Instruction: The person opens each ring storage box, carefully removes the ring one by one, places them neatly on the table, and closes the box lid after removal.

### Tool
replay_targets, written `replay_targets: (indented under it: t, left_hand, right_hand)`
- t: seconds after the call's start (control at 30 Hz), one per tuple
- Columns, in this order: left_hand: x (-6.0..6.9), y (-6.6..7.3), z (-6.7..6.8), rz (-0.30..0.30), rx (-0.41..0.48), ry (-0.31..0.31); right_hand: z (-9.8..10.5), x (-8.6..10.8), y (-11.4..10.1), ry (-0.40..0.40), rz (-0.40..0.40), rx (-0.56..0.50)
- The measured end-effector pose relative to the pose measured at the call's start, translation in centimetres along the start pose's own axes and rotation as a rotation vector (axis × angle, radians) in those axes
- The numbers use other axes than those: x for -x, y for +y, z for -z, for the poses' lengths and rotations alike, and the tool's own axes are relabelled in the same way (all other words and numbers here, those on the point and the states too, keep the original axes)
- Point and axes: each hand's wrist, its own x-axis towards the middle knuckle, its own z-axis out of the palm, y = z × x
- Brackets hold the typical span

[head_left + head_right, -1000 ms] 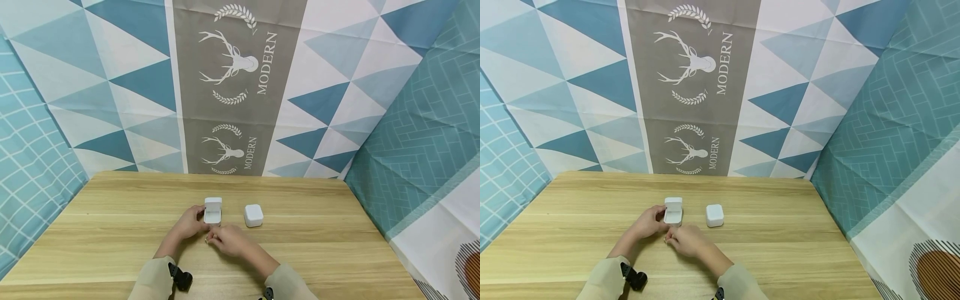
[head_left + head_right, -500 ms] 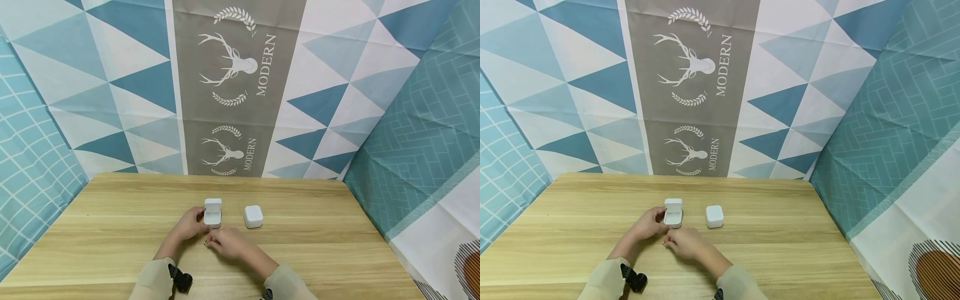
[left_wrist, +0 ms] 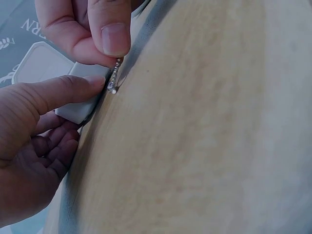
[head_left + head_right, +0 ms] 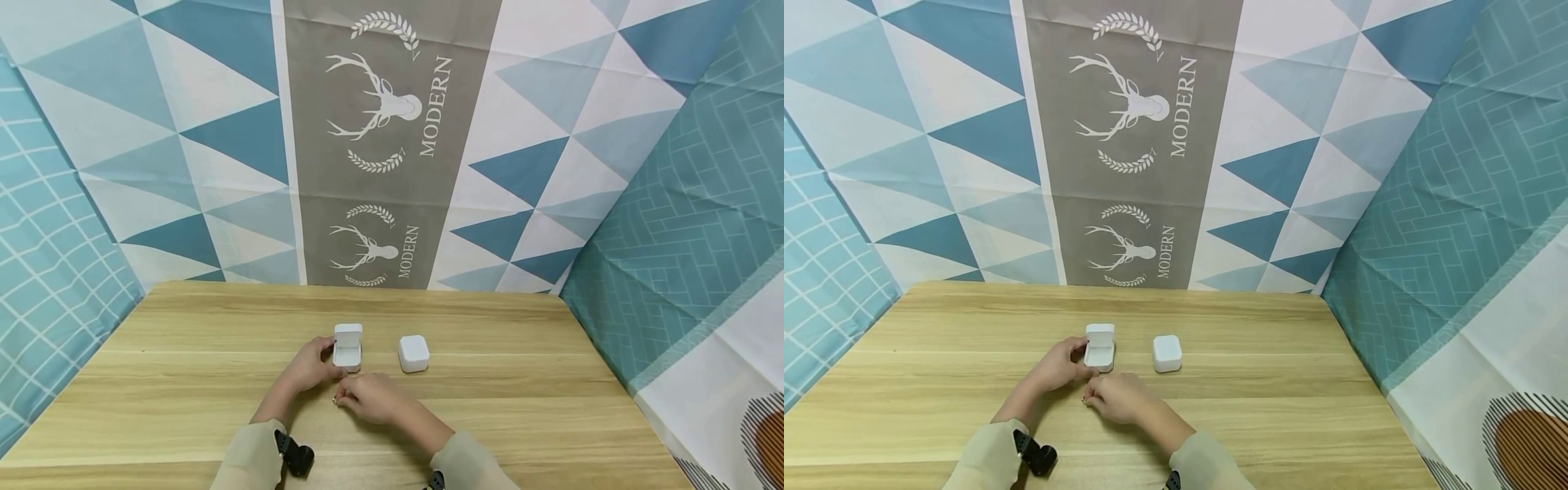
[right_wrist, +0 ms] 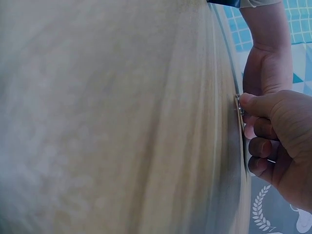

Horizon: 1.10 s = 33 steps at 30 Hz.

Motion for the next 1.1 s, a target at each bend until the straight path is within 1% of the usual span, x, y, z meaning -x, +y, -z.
replay_targets:
  t: [0.23,0.33,0.57,0.77,1.03,1.1]
  left_hand:
    - [0.15,0.09,0.14,-0.014,0.01,0.002]
    - [0.12,0.05,0.15,-0.009,0.019,0.001]
    - [0.17,0.01,0.17,-0.009,0.023,-0.001]
    - [0.21,-0.05,0.16,-0.008,0.027,-0.004]
    - [0.29,-0.26,0.08,-0.047,0.022,-0.012]
    - [0.26,-0.3,0.04,-0.046,0.024,-0.01]
  right_hand:
    - [0.08,-0.04,-0.03,-0.023,0.006,0.009]
    - [0.14,-0.04,-0.08,-0.031,0.005,0.008]
    - [0.25,-0.07,-0.25,-0.052,-0.017,0.004]
    - [0.21,-0.03,-0.24,-0.038,0.004,0.019]
    - [0.11,0.04,-0.1,-0.021,0.029,0.014]
    - [0.09,0.08,-0.08,-0.022,0.028,0.005]
